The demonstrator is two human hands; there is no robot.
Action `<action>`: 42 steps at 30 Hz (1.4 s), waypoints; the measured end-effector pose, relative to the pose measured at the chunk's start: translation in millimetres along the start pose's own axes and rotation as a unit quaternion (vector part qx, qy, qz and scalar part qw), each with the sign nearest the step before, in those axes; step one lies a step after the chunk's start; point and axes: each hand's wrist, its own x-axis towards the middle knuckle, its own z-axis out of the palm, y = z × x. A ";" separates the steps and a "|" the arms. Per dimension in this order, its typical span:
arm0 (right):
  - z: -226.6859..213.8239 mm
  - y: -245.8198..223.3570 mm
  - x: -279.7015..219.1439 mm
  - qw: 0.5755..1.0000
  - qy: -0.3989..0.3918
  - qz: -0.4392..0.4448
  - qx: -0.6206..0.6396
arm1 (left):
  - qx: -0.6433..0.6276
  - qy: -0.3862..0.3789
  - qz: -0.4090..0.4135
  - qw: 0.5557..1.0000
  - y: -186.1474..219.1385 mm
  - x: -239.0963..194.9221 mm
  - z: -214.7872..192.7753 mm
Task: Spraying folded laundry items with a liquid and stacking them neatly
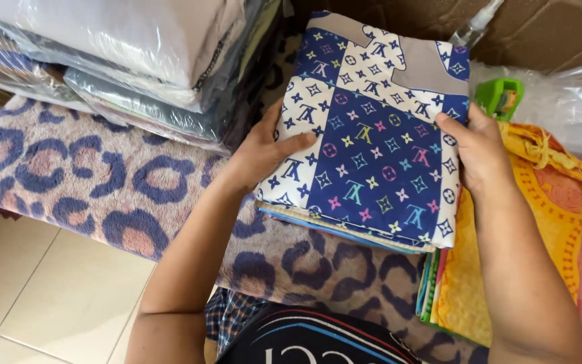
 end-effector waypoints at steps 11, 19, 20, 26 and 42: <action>2.3 13.0 -4.8 0.988 0.042 -0.128 -0.074 | 0.027 -0.015 0.019 0.999 5.2 -4.6 -0.7; 10.5 -29.4 -16.4 0.820 0.174 -0.265 -0.476 | 0.584 0.165 0.291 0.739 55.9 -27.1 19.5; 7.6 -45.8 -15.5 0.783 0.159 -0.354 -0.485 | 0.523 0.177 0.329 0.766 67.7 -26.2 25.4; 53.4 -76.5 7.3 0.707 0.191 -0.370 -0.572 | 0.550 0.303 0.331 0.705 78.9 36.3 89.2; 69.6 -11.5 36.5 0.767 0.081 -0.127 -0.623 | 0.659 0.069 0.003 0.749 22.7 80.3 74.9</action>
